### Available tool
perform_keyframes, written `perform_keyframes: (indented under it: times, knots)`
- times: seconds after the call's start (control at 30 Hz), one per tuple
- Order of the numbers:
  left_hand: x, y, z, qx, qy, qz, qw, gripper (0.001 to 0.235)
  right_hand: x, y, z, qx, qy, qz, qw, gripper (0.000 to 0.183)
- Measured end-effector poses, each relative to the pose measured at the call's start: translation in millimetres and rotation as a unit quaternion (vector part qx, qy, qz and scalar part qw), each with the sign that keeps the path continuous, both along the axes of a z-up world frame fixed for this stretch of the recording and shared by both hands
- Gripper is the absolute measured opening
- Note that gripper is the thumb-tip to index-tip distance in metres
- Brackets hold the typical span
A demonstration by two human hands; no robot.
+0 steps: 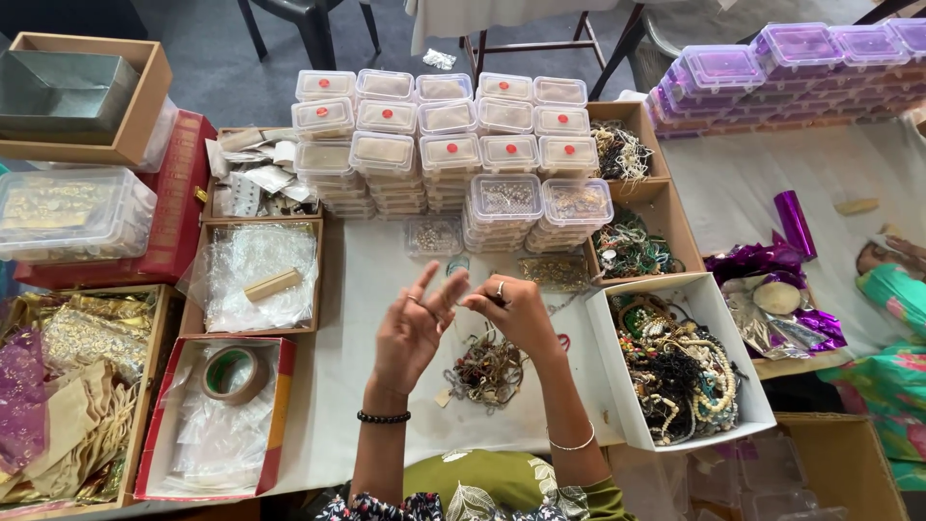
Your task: The person sorts through a pile of tangled jewelry and hair accessories on a table, separating items by hand. They handle various necklaces, bracelets, and hair ties, picking them up and placing them into different piles or containers.
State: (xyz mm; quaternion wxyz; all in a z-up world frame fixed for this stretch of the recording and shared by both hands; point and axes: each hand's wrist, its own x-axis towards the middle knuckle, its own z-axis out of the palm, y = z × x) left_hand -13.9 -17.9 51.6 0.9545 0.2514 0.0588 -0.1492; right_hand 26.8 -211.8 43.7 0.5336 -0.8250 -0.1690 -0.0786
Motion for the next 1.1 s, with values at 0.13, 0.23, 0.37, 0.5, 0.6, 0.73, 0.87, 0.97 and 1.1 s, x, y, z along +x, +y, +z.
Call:
perform_keyframes:
  times: [0.13,0.23,0.37,0.5,0.6,0.73,0.87,0.97,1.1]
  knots:
    - [-3.3,-4.1,-4.4,0.213,-0.066,-0.088,0.971,0.060,0.8,4.2,1.2,-0.027,-0.032,-0.008,0.999,0.019]
    - [-1.5,-0.3,-12.8,0.304,-0.038,-0.164,0.938,0.060,2.7,4.6,-15.0,-0.014,0.002,-0.038,0.999,0.030]
    - [-7.8,6.6,-64.5,0.150,-0.134,-0.175,0.964,0.064,5.9,8.3,-28.8,0.029,0.068,-0.042,0.996,0.037]
    - [-3.3,0.5,-6.6,-0.057,-0.050,-0.012,0.997,0.061,8.5,15.5,-41.2,0.094,0.072,-0.029,0.993,0.037]
    - [-2.4,1.2,-1.4,0.111,-0.017,-0.004,0.994,0.069,4.5,17.5,-33.1,0.149,0.084,0.016,0.985,0.037]
    - [-5.3,-4.7,-22.6,0.320,-0.023,-0.148,0.935,0.079,2.2,18.6,-17.6,0.124,0.110,0.011,0.986,0.036]
    - [-3.1,2.6,-92.7,0.239,-0.085,-0.200,0.946,0.085,6.6,10.0,-39.2,0.054,0.064,-0.043,0.996,0.033]
    - [-5.6,0.4,-76.8,-0.252,-0.220,-0.159,0.929,0.069,7.8,9.7,-44.5,0.081,0.082,-0.040,0.992,0.034]
    - [-0.5,-7.2,-14.9,0.020,-0.016,0.045,0.999,0.078,2.5,14.6,-33.7,0.077,0.109,-0.011,0.991,0.035]
